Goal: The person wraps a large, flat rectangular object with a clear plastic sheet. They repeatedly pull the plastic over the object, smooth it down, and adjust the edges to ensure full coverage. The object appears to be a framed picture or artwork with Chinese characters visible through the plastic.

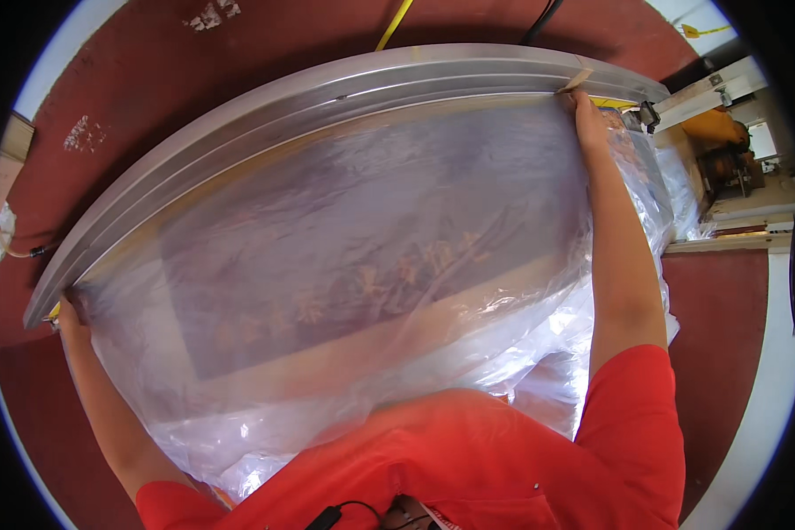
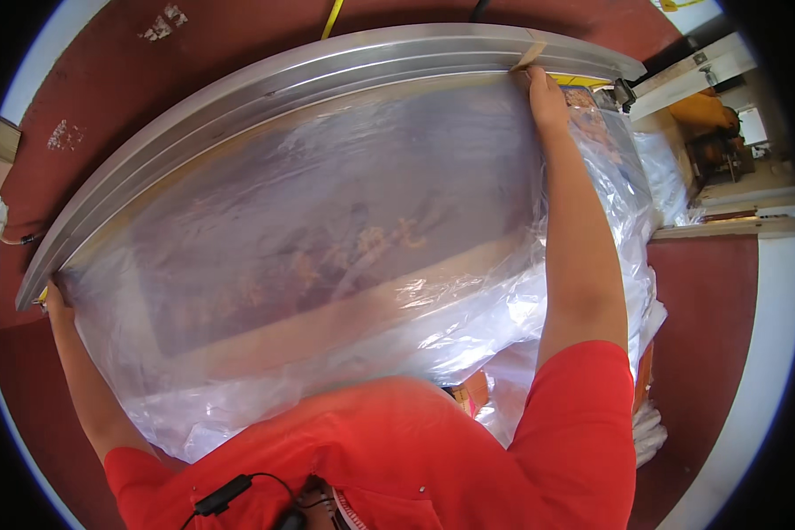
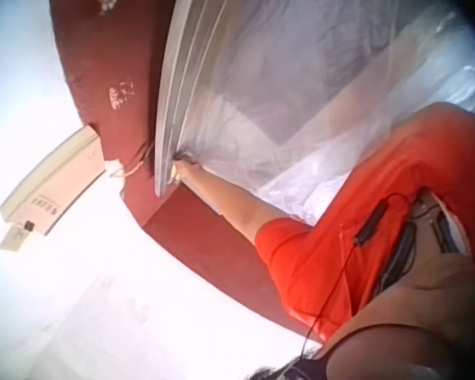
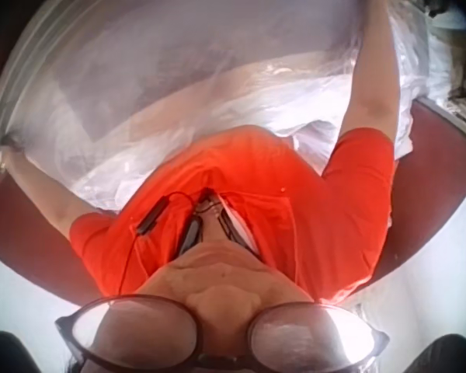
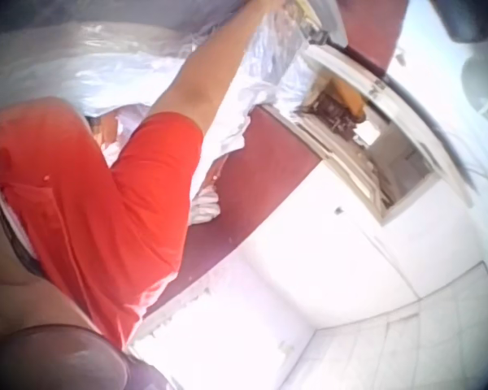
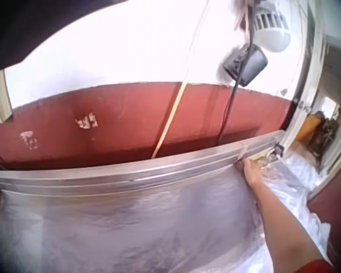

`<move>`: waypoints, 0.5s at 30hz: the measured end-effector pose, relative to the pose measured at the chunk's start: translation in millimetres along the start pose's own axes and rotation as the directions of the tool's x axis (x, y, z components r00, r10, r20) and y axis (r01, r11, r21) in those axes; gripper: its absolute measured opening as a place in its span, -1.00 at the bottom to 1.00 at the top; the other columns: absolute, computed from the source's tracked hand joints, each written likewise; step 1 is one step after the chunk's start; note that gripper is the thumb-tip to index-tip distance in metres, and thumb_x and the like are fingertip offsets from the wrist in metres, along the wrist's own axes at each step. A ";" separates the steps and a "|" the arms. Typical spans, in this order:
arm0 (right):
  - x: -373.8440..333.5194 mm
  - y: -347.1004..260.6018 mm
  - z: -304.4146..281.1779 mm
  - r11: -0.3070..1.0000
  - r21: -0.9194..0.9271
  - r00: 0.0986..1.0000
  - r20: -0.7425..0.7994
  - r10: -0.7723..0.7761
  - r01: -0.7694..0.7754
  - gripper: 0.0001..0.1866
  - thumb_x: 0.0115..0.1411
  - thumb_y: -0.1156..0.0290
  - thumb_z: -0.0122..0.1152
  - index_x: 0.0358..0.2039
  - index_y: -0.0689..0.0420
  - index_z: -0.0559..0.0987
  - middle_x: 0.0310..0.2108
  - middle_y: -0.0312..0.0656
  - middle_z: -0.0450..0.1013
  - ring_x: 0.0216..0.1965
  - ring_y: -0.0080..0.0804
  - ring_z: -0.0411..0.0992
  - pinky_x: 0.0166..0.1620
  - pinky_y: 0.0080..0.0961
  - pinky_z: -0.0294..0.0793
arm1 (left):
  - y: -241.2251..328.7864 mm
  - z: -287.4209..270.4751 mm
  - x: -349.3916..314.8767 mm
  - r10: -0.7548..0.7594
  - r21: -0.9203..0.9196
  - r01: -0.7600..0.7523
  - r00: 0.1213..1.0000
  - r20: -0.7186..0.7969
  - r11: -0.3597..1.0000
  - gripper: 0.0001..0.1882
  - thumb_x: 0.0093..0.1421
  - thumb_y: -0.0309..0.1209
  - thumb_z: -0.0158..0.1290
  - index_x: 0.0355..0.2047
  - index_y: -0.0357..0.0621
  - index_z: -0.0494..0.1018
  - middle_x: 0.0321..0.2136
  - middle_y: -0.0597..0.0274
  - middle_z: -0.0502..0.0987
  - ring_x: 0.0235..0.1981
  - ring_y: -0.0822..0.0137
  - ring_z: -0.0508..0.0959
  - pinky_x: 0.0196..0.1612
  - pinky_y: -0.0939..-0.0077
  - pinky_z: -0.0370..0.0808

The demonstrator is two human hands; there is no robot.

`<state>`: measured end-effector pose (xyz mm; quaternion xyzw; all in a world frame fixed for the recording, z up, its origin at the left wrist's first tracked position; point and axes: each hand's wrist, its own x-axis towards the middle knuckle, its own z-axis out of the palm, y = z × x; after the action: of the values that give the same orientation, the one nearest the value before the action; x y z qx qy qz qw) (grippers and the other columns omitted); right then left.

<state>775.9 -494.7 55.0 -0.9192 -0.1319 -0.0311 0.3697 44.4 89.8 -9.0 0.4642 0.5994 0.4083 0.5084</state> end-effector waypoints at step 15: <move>-132.4 -84.3 23.0 0.815 0.571 0.772 0.560 -0.301 -0.097 -0.83 -0.07 0.34 0.15 -0.51 0.17 0.46 -0.60 -0.44 0.32 -0.55 -0.75 0.19 -0.46 -0.78 0.17 | 37.0 -159.0 -64.8 0.288 0.864 0.023 0.947 0.142 -0.503 -0.58 0.05 -0.36 -0.35 -0.02 -0.01 0.13 -0.25 -0.08 0.34 -0.23 -0.08 0.34 -0.16 0.18 0.27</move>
<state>625.1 -449.7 74.5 -0.7129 -0.3024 0.2964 0.5590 -104.2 32.7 65.3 0.7066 0.6272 -0.2023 -0.2576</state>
